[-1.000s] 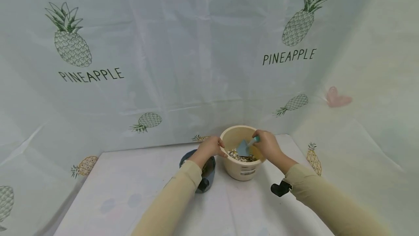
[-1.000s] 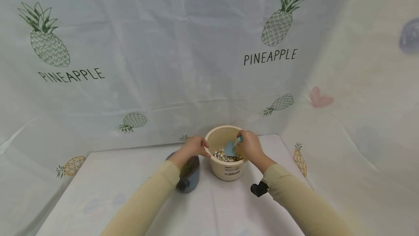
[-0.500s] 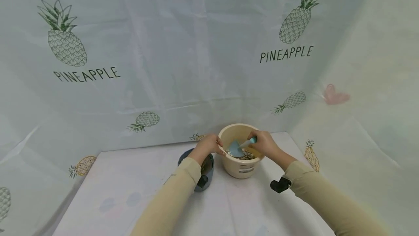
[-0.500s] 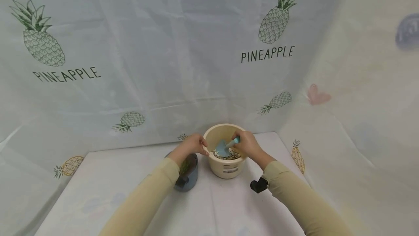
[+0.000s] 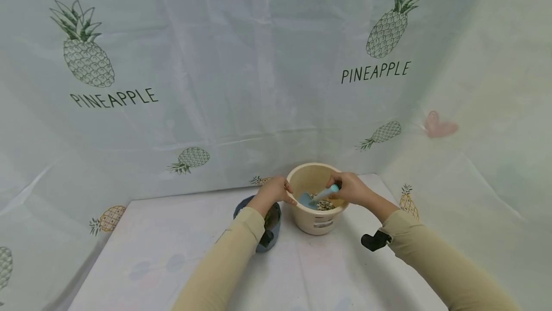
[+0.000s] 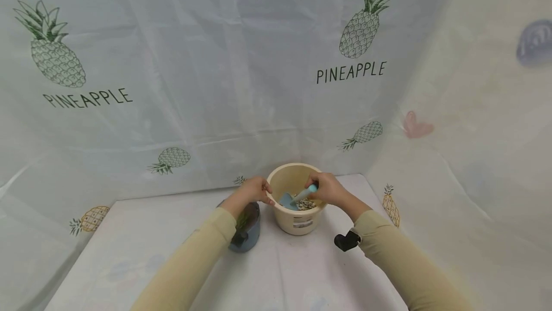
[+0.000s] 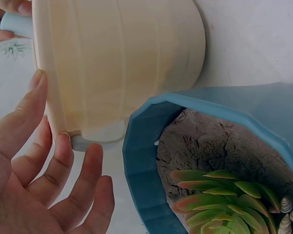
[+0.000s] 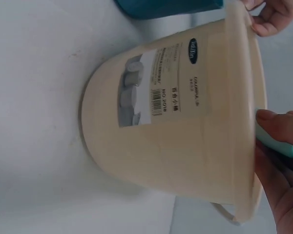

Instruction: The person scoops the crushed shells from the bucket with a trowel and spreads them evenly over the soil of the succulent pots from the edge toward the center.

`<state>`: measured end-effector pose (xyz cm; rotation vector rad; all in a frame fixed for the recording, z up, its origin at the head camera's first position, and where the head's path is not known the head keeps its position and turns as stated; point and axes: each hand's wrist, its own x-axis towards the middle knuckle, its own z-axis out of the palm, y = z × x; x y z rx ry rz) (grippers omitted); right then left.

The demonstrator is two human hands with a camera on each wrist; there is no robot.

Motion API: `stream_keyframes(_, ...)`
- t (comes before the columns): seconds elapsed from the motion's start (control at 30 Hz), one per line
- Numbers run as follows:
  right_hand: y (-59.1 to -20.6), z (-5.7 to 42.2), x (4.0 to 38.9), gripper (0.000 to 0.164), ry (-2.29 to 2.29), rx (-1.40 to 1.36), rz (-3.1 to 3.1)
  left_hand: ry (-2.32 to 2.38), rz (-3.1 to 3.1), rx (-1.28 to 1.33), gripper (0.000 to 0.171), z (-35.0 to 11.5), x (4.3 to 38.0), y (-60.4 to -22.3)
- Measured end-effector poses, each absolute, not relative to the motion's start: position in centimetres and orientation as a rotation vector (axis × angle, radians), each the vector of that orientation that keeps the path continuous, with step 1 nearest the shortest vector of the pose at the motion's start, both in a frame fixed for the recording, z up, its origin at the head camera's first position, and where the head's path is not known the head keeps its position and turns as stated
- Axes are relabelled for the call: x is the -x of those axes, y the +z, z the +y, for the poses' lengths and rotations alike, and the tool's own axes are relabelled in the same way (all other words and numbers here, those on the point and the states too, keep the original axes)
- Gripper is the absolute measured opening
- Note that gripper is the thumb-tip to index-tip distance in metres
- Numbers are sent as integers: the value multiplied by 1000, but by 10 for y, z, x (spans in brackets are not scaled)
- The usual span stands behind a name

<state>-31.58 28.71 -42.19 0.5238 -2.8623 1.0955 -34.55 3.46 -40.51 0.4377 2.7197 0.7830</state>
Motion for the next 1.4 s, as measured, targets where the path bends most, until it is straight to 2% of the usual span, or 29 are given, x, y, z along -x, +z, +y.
stream_keyframes(0.53, -406, 307, 303, 16, 1356, -443, -2915, 816, 2708, -409, 31, 33, 344, -407)
stream_keyframes(0.97, -407, 329, 297, 25, 1670, -246, -2826, 813, 2715, -422, 29, 33, 342, -409)
stream_keyframes(1.4, -418, 344, 287, 31, 1795, -224, -2698, 854, 2698, -475, 30, 31, 340, -412)
